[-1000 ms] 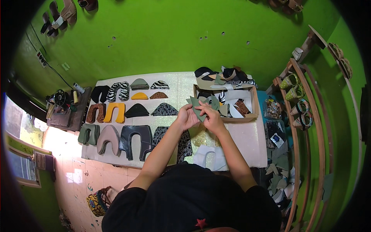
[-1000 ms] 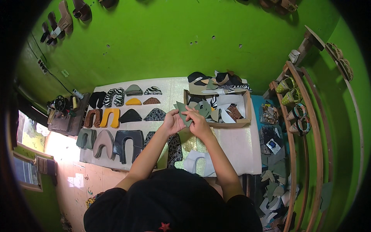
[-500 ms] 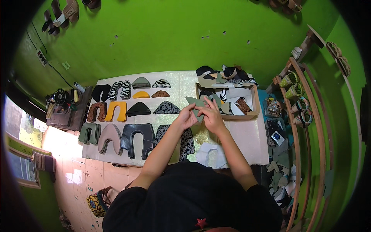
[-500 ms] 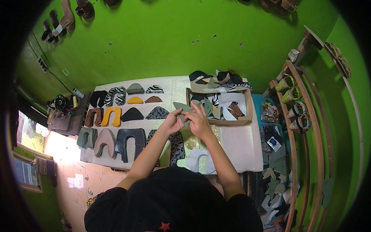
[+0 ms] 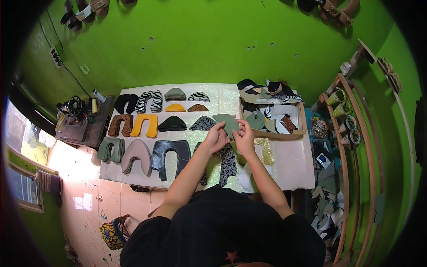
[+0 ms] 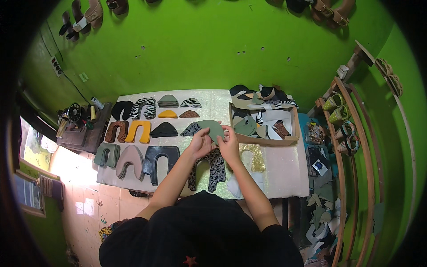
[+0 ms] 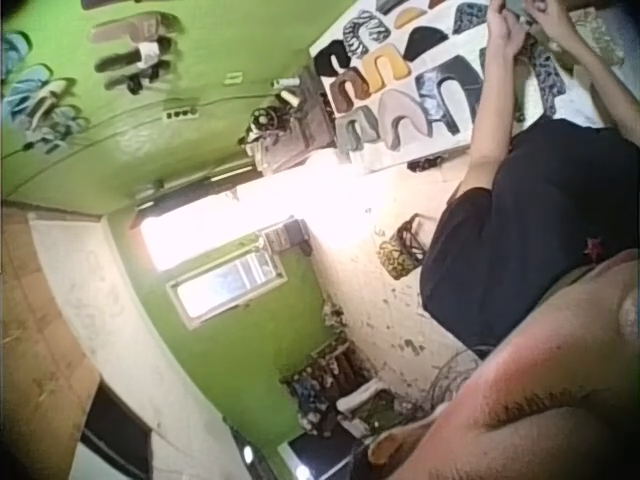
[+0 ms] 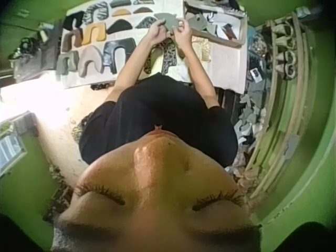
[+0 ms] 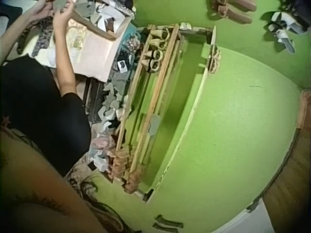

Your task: Organizing various shoe upper components on a table and in a box.

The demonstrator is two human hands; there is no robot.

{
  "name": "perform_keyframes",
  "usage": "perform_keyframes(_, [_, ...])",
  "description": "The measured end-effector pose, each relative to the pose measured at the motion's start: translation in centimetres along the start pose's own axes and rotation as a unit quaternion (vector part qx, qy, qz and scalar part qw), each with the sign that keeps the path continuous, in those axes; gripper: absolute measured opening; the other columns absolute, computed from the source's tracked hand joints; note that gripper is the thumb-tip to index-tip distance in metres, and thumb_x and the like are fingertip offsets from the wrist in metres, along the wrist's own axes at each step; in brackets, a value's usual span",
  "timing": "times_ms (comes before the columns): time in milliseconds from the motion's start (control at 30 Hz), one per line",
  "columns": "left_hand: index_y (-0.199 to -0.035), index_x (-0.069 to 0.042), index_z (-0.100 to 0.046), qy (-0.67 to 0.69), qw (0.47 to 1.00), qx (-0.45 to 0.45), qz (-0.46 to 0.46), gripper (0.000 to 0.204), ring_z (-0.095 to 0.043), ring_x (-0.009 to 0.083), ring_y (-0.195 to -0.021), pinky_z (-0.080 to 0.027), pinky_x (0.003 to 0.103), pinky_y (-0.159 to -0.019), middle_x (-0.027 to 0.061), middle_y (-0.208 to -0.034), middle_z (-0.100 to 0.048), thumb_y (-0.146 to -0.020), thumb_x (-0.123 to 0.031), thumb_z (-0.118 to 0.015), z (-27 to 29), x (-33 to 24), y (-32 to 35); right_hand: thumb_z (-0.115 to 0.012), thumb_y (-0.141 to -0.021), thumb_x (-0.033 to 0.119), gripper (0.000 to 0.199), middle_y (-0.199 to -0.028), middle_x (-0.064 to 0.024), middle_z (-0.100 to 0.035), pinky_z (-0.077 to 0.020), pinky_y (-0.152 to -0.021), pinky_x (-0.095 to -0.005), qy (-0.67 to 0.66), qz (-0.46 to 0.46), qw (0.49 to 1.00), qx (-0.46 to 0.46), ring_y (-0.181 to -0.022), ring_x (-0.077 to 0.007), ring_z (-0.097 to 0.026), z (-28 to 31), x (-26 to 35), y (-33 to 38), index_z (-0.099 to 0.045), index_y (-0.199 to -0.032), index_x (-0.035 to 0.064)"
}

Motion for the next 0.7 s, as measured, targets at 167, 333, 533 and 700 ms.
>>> perform_keyframes(167, [-0.122,-0.007,-0.038,0.01,0.999,-0.047,0.019,0.037,-0.051,0.0239,-0.1,-0.044,0.035,-0.079,0.0106,-0.112,-0.05,-0.091,-0.026,-0.032,3.2,-2.4,2.6,-0.049,-0.08,-0.003,0.03,-0.084,-0.0064,-0.054,-0.0444,-0.05,-0.0207,-0.02,-0.008,1.0,0.003,-0.063,-0.0077,-0.055,-2.6,0.9,-0.1,-0.048,-0.111,-0.0004])
perform_keyframes(333, [-0.122,-0.002,-0.035,-0.098,0.992,-0.079,0.013,0.036,-0.057,0.0251,-0.091,-0.05,0.029,-0.068,0.0143,-0.11,-0.049,-0.091,-0.021,-0.035,6.6,-6.2,5.7,-0.047,-0.082,-0.001,0.03,-0.083,-0.0071,-0.057,-0.043,-0.049,-0.0203,-0.006,-0.039,0.998,0.045,-0.059,-0.0065,-0.054,-6.0,1.0,-0.2,-0.052,-0.111,0.0016])
perform_keyframes(533, [-0.121,0.0,-0.037,-0.146,0.985,-0.092,0.012,0.034,-0.06,0.0185,-0.083,-0.05,0.022,-0.063,0.011,-0.102,-0.053,-0.091,-0.016,-0.039,9.4,-9.4,8.0,-0.045,-0.084,0.0,0.026,-0.09,-0.0056,-0.059,-0.0432,-0.052,-0.0189,-0.008,-0.066,0.992,0.106,-0.062,-0.0062,-0.053,-10.3,0.7,-0.5,-0.056,-0.108,0.003])
perform_keyframes(700, [-0.119,0.0,-0.038,-0.187,0.977,-0.093,0.052,0.032,-0.06,0.0142,-0.078,-0.05,0.02,-0.063,0.0091,-0.094,-0.056,-0.091,-0.016,-0.04,11.6,-10.4,9.0,-0.043,-0.086,0.004,0.025,-0.097,-0.0044,-0.059,-0.0462,-0.057,-0.02,0.006,-0.061,0.991,0.123,-0.075,-0.009,-0.055,-13.2,-0.8,-1.1,-0.058,-0.106,0.0059])
Point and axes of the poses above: each hand's wrist, its own y-axis away from the middle knuckle, its own z-axis out of the back of the hand, x = y × z, the point moved 5 cm from there along -y, towards the middle knuckle
